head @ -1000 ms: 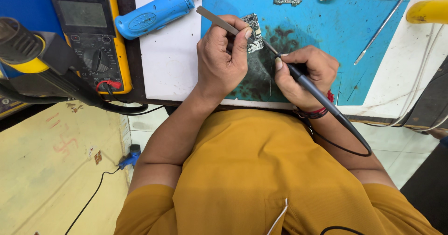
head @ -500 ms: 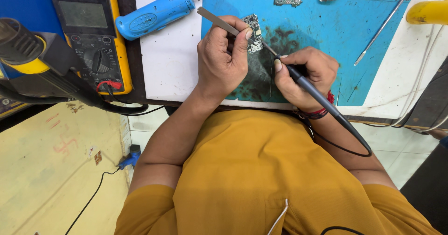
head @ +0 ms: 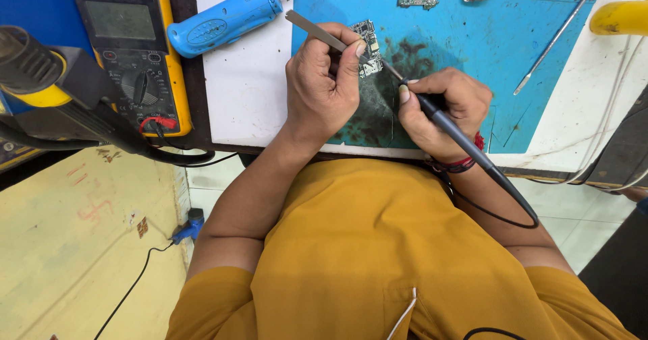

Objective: The person holds a circuit board on a blue work mat with one hand while soldering its components with a soldering iron, using a metal probe in the other hand to steady and work on the board. They reposition the board and continue soldering different points across the episode.

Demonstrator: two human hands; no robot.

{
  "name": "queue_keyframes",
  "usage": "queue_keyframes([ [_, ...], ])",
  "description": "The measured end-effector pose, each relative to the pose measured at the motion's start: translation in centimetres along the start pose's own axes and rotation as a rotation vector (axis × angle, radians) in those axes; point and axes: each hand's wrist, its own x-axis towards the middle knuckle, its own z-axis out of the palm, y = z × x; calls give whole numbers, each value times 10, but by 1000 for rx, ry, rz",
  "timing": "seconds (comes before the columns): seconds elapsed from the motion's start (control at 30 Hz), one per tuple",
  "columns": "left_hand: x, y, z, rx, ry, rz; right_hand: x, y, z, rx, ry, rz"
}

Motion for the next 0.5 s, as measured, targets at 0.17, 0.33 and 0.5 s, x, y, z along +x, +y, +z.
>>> queue_keyframes([
  [0.17, 0, 1, -1, 21, 0, 11, 0, 1, 0, -12, -1, -55],
  [0.33, 0, 1, -1, 6, 0, 2, -1, 1, 0, 13, 8, 30],
  [0.5, 0, 1, 0, 3, 4, -6, -1, 0, 1, 12, 15, 12],
])
